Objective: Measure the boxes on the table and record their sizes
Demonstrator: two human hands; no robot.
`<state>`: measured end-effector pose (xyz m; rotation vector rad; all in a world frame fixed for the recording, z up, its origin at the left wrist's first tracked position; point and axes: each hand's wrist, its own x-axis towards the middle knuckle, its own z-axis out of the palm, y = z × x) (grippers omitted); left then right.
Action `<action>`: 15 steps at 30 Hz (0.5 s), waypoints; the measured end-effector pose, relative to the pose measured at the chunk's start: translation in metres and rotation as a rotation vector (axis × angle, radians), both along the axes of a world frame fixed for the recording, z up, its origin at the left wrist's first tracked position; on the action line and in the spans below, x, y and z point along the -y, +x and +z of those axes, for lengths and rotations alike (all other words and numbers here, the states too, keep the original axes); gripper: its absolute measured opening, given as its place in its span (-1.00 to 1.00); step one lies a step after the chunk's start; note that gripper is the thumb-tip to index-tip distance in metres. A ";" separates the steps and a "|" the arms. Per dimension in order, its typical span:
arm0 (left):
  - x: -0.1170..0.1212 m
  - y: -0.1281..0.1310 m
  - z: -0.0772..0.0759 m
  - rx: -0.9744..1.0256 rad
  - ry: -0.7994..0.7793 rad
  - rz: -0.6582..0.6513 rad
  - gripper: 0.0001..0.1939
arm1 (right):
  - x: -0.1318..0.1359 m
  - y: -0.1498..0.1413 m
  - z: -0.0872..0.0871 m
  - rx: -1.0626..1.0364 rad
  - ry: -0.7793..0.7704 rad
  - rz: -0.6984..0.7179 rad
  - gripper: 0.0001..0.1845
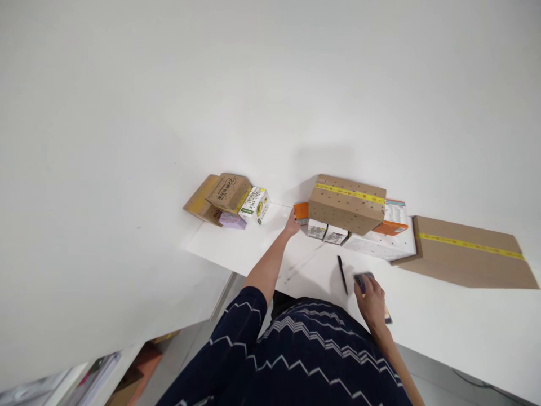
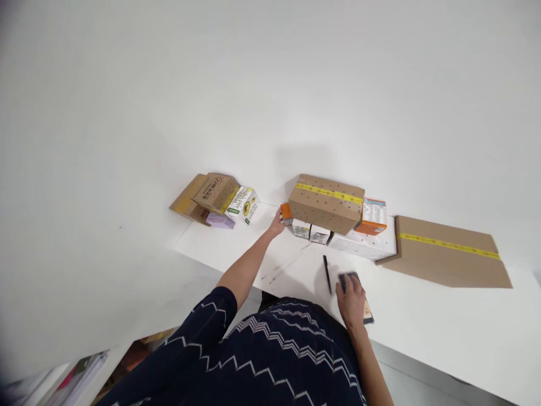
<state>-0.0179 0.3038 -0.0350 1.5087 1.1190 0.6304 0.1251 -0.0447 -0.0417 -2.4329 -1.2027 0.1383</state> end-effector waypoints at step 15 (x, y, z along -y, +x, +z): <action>-0.118 -0.221 0.144 -0.841 0.310 0.549 0.04 | -0.006 -0.006 0.003 -0.054 0.017 0.133 -0.50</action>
